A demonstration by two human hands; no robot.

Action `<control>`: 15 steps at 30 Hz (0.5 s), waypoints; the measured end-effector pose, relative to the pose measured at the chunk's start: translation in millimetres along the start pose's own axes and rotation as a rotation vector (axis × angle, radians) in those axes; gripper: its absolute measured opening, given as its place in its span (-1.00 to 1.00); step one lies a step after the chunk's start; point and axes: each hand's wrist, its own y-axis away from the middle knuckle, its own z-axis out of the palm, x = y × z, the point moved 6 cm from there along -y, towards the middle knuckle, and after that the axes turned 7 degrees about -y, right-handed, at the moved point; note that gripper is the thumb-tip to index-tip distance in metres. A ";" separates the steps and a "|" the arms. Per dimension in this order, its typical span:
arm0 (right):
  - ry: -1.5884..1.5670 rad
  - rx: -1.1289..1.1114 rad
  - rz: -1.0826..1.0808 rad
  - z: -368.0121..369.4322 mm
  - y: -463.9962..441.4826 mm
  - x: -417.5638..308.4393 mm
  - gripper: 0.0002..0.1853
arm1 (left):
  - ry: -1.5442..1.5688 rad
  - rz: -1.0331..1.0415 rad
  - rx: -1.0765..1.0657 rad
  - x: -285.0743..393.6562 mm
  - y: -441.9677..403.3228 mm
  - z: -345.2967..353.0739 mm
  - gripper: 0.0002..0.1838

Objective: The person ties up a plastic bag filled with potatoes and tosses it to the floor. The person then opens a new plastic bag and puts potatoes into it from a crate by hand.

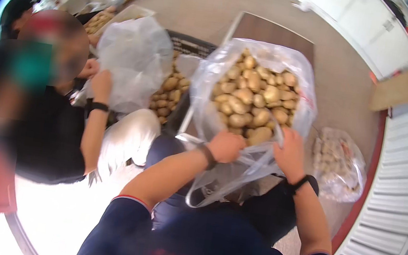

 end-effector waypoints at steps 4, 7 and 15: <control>-0.306 -0.077 0.100 -2.3 38.1 -34.6 -0.54 | -0.066 -0.026 -0.083 4.2 5.9 4.4 -0.83; -0.524 -0.221 0.182 24.2 71.3 -39.7 -0.57 | -0.139 -0.051 -0.106 8.3 8.1 10.6 -0.83; -0.426 0.007 0.000 28.1 17.0 -45.3 -0.63 | 0.334 -0.131 0.274 1.5 0.4 -32.7 -0.82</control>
